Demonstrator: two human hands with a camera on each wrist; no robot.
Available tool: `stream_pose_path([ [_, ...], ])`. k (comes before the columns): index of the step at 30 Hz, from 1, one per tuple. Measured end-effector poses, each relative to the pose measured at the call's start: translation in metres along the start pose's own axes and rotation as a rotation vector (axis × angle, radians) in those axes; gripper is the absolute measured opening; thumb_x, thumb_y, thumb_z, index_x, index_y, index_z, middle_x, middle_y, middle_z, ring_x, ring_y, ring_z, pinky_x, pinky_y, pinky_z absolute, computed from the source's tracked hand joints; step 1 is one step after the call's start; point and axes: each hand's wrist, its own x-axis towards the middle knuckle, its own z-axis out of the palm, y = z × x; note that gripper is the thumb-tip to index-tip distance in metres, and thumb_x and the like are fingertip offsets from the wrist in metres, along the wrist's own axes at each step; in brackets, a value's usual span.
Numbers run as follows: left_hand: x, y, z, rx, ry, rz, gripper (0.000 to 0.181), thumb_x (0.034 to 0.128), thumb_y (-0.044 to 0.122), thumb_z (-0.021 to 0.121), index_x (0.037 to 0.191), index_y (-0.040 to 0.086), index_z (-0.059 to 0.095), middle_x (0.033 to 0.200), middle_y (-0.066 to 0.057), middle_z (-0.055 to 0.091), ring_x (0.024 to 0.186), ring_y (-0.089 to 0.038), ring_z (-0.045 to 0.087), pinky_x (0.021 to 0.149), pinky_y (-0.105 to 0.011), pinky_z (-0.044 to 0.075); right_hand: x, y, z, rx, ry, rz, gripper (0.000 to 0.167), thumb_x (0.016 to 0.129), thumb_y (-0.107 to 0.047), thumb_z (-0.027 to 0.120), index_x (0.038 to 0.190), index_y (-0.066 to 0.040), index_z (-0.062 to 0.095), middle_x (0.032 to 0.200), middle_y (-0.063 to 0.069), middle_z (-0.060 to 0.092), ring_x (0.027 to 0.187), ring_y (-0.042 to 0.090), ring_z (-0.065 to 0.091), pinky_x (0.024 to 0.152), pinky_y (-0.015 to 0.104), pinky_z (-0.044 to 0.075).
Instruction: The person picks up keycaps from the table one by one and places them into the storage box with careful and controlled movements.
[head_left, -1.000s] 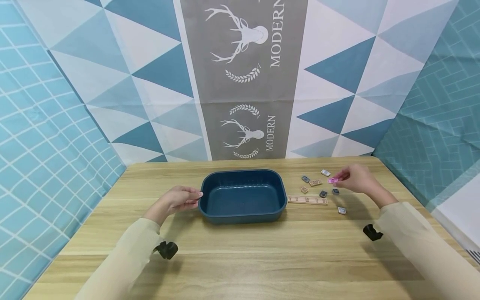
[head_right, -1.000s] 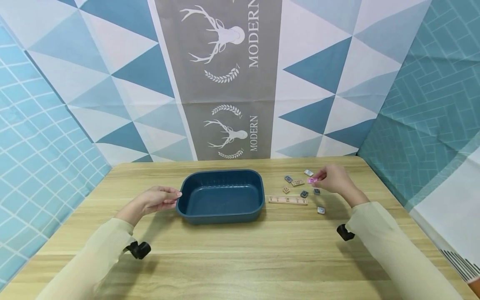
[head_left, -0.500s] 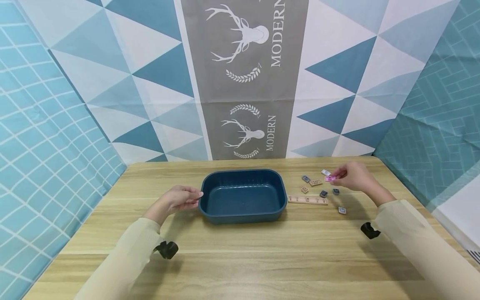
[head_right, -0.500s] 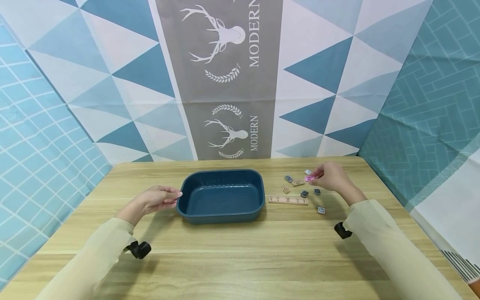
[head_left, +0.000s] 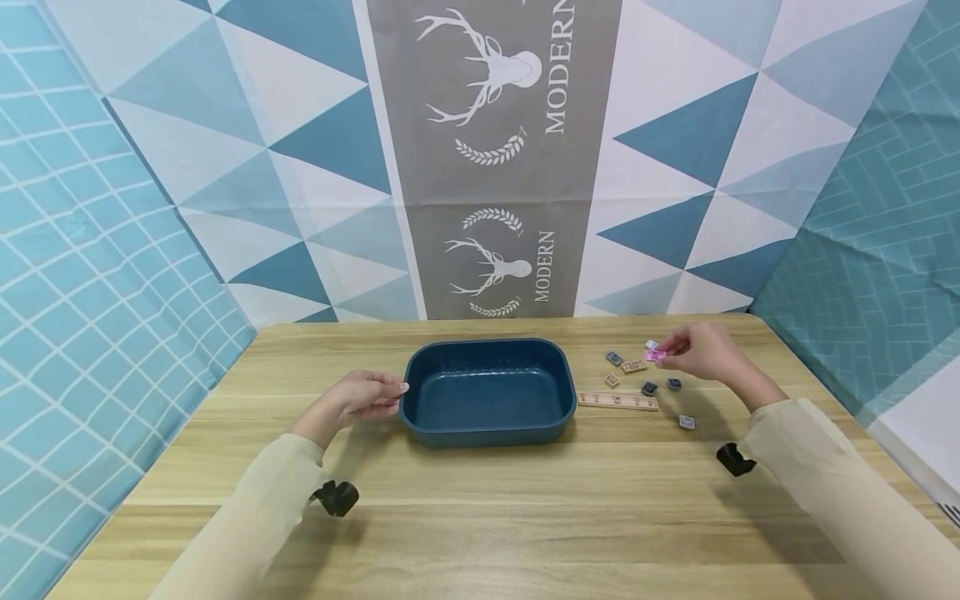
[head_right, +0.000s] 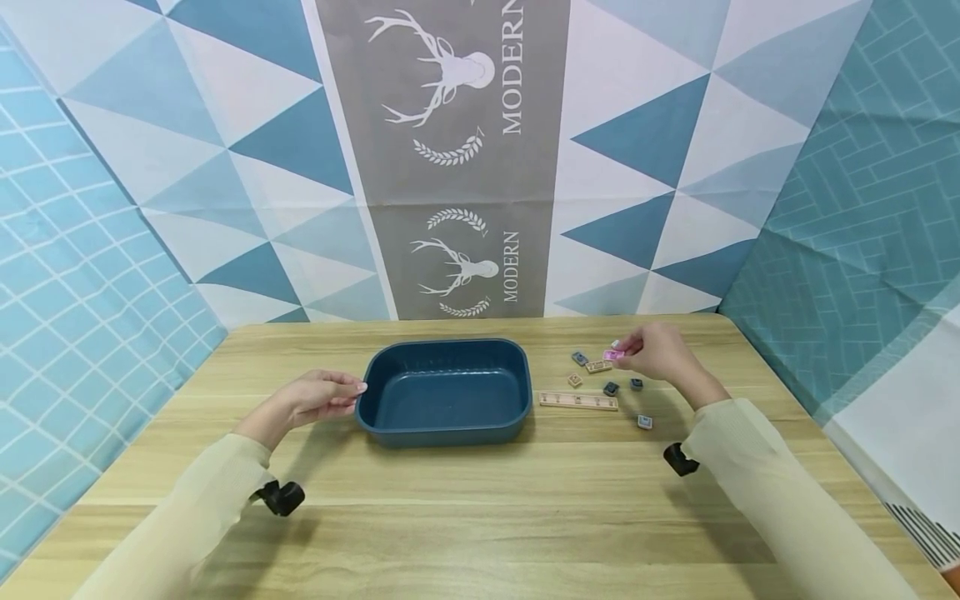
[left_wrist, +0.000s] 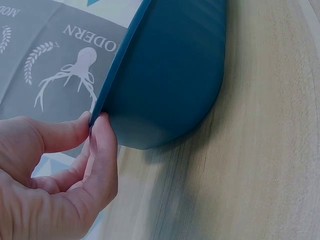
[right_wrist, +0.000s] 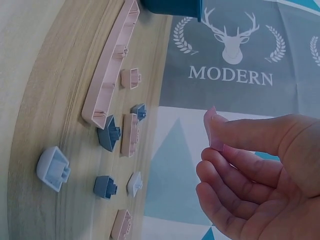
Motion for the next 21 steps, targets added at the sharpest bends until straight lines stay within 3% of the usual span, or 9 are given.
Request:
stream_pose_path([
  [8, 0.003, -0.001, 0.0, -0.002, 0.011, -0.012, 0.046, 0.0962, 0.01, 0.057, 0.133, -0.013, 0.04, 0.085, 0.001, 0.059, 0.072, -0.004, 0.058, 0.069, -0.015, 0.056, 0.001, -0.005, 0.0, 0.023, -0.006, -0.013, 0.022, 0.083, -0.014, 0.073, 0.095, 0.004, 0.071, 0.083, 0.016, 0.071, 0.071, 0.019, 0.064, 0.062, 0.032, 0.054],
  [21, 0.001, 0.001, 0.001, -0.012, 0.009, -0.015, 0.04, 0.0963, 0.009, 0.056, 0.128, -0.012, 0.043, 0.082, 0.001, 0.059, 0.07, -0.003, 0.059, 0.068, -0.015, 0.056, 0.006, -0.015, 0.0, 0.02, -0.013, -0.048, 0.021, 0.083, -0.012, 0.072, 0.095, 0.006, 0.07, 0.083, 0.018, 0.071, 0.07, 0.019, 0.064, 0.061, 0.032, 0.054],
])
